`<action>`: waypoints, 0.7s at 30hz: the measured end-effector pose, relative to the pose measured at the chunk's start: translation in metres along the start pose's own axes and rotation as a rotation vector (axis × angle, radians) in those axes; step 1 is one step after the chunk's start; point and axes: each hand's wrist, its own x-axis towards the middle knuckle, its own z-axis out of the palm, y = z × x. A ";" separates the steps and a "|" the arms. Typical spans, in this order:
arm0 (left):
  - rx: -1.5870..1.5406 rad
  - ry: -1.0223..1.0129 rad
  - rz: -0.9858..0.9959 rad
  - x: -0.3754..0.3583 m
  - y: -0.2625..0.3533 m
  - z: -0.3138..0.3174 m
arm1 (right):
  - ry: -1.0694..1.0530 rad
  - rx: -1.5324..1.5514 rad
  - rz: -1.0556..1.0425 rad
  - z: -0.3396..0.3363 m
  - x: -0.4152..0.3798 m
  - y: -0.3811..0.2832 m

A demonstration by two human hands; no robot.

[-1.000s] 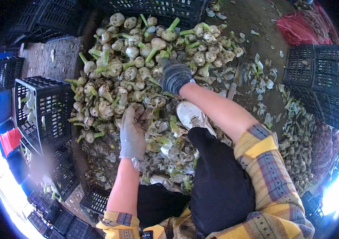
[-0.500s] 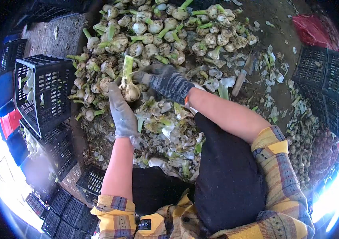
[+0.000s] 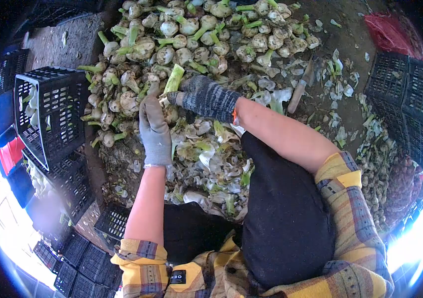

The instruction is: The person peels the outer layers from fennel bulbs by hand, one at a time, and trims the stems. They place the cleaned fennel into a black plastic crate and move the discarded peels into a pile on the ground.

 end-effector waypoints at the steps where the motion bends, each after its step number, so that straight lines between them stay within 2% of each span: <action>1: 0.041 -0.014 0.029 0.002 -0.006 -0.003 | 0.013 -0.042 -0.041 0.000 0.000 0.002; 3: -0.064 0.019 0.016 0.001 -0.012 -0.006 | 0.088 -0.246 -0.148 0.000 0.001 0.001; 7: -0.210 0.093 -0.046 0.006 -0.020 -0.011 | 0.090 -0.019 -0.051 0.006 0.001 0.007; 9: 0.017 0.041 0.033 0.001 -0.017 -0.012 | 0.062 0.089 -0.010 0.007 -0.002 0.005; 10: 0.130 0.015 0.072 0.000 -0.016 -0.012 | 0.086 -0.078 -0.126 0.006 -0.001 0.008; 12: 0.055 0.050 0.013 0.000 -0.011 -0.007 | 0.132 -0.413 -0.359 0.005 0.002 0.020; 15: 0.033 0.086 -0.019 0.003 -0.014 -0.006 | 0.159 -0.380 -0.332 0.009 0.004 0.024; 16: 0.041 0.095 -0.020 0.004 -0.015 -0.007 | 0.176 -0.344 -0.252 0.010 0.001 0.023; 18: 0.124 0.009 -0.206 0.003 0.013 0.000 | 0.210 -0.273 -0.092 0.010 -0.007 -0.002; 19: 0.167 -0.035 -0.298 0.003 0.023 0.003 | 0.233 -0.244 -0.105 0.012 -0.005 0.003; 21: 0.060 -0.029 -0.462 0.002 0.022 0.004 | 0.279 -0.184 -0.132 0.019 -0.001 0.017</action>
